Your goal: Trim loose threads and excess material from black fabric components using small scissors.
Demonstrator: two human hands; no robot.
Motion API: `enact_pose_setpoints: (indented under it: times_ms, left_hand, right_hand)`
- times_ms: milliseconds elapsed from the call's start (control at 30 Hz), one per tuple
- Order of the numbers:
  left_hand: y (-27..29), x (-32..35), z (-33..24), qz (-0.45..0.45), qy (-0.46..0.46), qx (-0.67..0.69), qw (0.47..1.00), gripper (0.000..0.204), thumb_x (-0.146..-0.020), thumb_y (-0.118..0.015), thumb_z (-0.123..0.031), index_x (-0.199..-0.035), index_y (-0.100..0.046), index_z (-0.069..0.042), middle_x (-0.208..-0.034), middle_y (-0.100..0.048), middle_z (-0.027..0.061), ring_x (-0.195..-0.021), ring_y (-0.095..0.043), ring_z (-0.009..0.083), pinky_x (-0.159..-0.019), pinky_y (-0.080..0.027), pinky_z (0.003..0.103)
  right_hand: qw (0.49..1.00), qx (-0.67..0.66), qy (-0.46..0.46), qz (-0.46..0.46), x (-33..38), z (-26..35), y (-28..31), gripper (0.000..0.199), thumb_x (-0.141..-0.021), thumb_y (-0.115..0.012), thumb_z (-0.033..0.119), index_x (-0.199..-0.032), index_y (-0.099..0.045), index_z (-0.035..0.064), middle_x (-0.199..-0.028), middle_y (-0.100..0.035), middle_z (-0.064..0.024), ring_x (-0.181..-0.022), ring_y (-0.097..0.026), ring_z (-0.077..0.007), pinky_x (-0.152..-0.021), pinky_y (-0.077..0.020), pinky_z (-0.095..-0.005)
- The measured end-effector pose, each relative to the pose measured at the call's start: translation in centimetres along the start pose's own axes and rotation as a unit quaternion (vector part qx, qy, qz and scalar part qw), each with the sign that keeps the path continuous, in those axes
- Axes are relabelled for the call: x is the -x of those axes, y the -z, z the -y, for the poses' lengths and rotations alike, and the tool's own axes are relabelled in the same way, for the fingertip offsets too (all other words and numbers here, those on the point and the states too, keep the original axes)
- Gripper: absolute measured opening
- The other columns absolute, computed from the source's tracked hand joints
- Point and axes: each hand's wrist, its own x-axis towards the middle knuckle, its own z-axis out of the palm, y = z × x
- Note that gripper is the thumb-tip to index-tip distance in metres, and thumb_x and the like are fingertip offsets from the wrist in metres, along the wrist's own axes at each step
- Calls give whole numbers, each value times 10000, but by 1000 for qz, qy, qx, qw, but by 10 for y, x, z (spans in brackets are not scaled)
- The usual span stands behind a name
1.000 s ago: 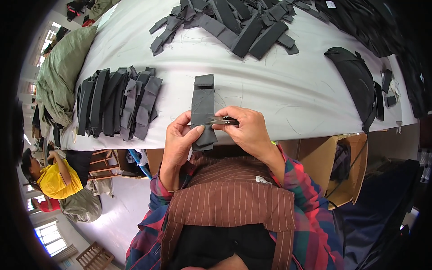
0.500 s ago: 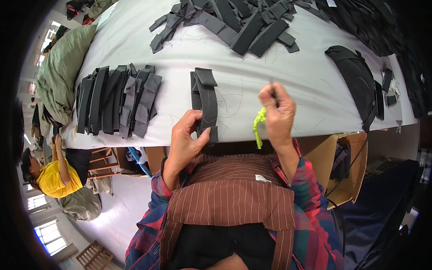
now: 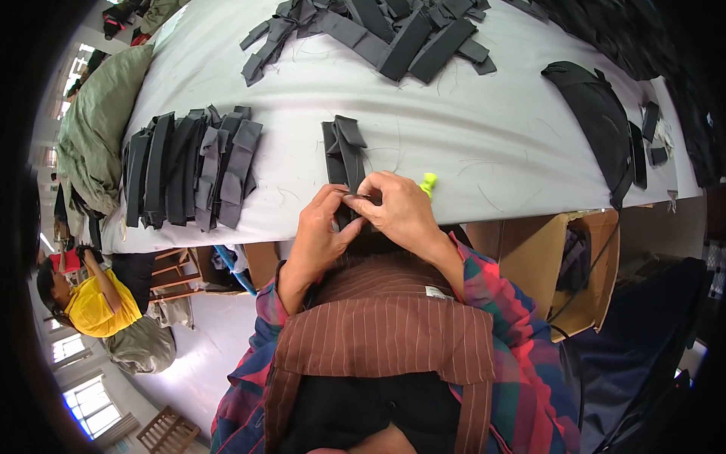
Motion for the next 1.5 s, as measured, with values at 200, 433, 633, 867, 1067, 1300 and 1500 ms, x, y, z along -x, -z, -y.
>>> enact_pose_setpoints:
  times_ms: [200,433,633,867,1067,1300,1500]
  left_hand:
    - [3,-5,-2,-26,7,69,997,267,-770,-686,-14,-1026,-612,13,-994,-620,117,-805,-589,199,-713,-472,272]
    - [-6,-9,18,-98,44,151,983,360,-790,-632,49,-1137,-561,-16,-1120,-537,97,-811,-550,145,-660,-479,262]
    - [-9,-17,20,-144,98,192,966,730,-755,-634,103,-1395,-318,-51,-1296,-359,130,-917,-552,178,-671,-506,245]
    - [-16,-21,23,-136,150,408,890,793,-800,-640,58,-1451,-194,-25,-1304,-369,194,-773,-579,159,-645,-514,249]
    - [-6,-35,27,-85,230,386,889,688,-868,-620,-81,-1411,-237,97,-1154,-516,167,-739,-552,100,-607,-477,225]
    - [3,-45,11,-79,242,375,891,572,-836,-690,-146,-1298,-441,81,-809,-547,-3,-715,-499,62,-643,-410,201]
    - [3,-38,10,-180,204,464,843,578,-788,-675,-3,-1259,-344,35,-1005,-616,139,-870,-619,167,-800,-491,279]
  right_hand:
    - [989,-145,8,1,-2,-11,3,144,-791,-632,110,-772,-589,-26,-691,-583,-69,-621,-501,-117,-558,-395,-298]
    - [978,-208,-4,8,0,-13,2,128,-806,-633,70,-756,-579,-35,-916,-672,-69,-805,-538,-74,-720,-450,-242]
    - [987,-162,-16,-12,1,-6,1,173,-799,-681,136,-871,-605,-2,-880,-668,-66,-740,-566,-114,-674,-460,-273]
    - [993,-44,56,-99,0,-11,-9,145,-815,-657,77,-933,-622,0,-764,-644,-74,-650,-562,-91,-587,-450,-261]
    - [984,-136,25,-114,5,-12,-10,120,-767,-651,51,-879,-638,8,-729,-662,-99,-593,-604,-181,-546,-450,-295]
    - [970,-217,-17,-108,10,-7,-13,82,-799,-656,26,-861,-637,-25,-675,-631,-24,-562,-475,-14,-474,-367,-209]
    - [966,-239,-12,-99,10,-9,-21,87,-802,-663,43,-838,-635,-31,-663,-632,-37,-575,-498,-40,-504,-396,-227]
